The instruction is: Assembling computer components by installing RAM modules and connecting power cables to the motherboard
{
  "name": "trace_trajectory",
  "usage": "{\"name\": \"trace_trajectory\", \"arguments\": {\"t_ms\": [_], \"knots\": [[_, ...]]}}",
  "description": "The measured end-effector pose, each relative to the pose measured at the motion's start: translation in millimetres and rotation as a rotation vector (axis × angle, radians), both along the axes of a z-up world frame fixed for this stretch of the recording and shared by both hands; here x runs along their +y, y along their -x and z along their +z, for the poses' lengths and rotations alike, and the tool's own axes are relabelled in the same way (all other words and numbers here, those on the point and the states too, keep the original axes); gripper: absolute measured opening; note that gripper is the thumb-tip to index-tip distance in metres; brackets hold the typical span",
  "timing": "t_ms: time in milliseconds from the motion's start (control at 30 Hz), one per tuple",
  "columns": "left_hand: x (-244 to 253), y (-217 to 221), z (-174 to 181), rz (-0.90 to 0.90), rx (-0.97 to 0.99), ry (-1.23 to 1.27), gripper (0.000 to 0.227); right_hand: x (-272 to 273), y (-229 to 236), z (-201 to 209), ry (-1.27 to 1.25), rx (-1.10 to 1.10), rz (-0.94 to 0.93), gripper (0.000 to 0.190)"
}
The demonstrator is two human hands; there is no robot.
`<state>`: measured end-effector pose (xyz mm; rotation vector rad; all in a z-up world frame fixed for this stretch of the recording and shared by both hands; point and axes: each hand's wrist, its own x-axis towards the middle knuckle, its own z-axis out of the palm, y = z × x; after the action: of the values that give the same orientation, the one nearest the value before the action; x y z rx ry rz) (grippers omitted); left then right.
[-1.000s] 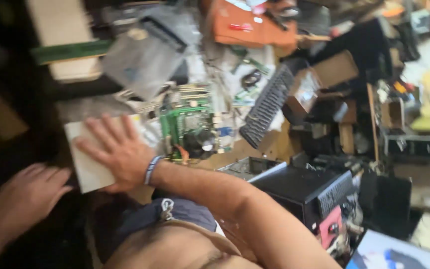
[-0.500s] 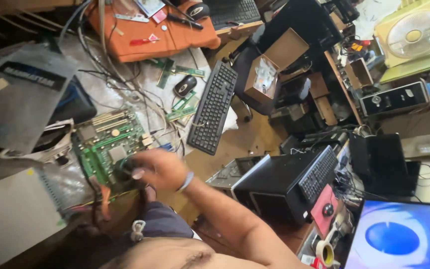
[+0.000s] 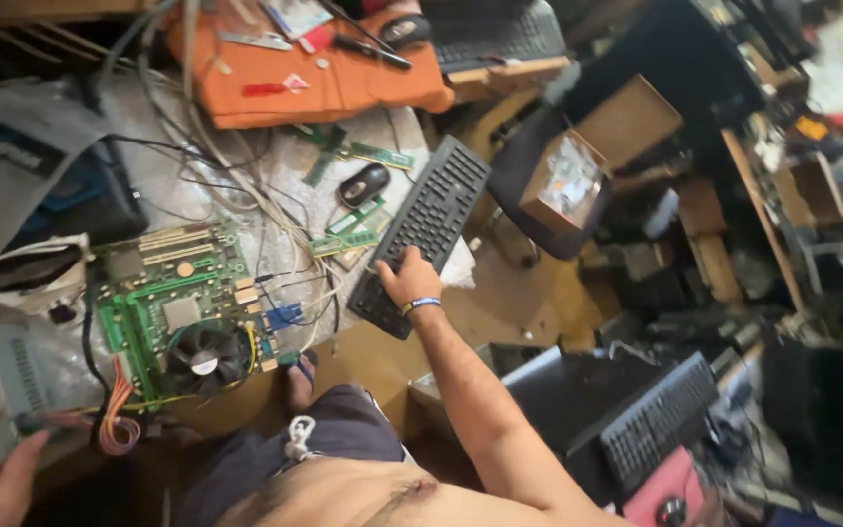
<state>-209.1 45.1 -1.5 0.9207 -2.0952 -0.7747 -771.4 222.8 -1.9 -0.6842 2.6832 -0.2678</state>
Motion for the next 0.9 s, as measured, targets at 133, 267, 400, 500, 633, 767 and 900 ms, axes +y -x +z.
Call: {"name": "trace_trajectory", "arguments": {"t_ms": [133, 267, 400, 500, 633, 767, 900], "knots": [[13.0, 30.8, 75.6, 0.038, -0.086, 0.163, 0.043, -4.0, 3.7, -0.1, -0.035, -0.006, 0.009, 0.05], [31.5, 43.8, 119.9, 0.139, -0.286, 0.219, 0.037, 1.4, 12.4, -6.9, -0.023, -0.037, -0.01, 0.038], [42.3, 51.2, 138.1, 0.148, -0.261, 0.122, 0.035, 6.5, 24.7, -15.9, -0.049, 0.01, 0.043, 0.036], [47.5, 58.4, 145.6, 0.166, -0.236, 0.096, 0.03, 7.9, 27.4, -13.6, -0.022, 0.005, 0.076, 0.034], [52.9, 50.3, 133.5, 0.186, -0.233, 0.129, 0.032, 7.4, 30.2, -13.5, -0.031, 0.034, 0.127, 0.031], [55.6, 45.8, 130.1, 0.196, -0.229, 0.101, 0.033, 6.3, 33.2, -13.5, 0.104, 0.039, 0.103, 0.029], [58.6, 40.7, 124.7, 0.21, -0.23, 0.109, 0.034, 1.5, 35.9, -7.9, 0.186, 0.016, 0.093, 0.024]]}}
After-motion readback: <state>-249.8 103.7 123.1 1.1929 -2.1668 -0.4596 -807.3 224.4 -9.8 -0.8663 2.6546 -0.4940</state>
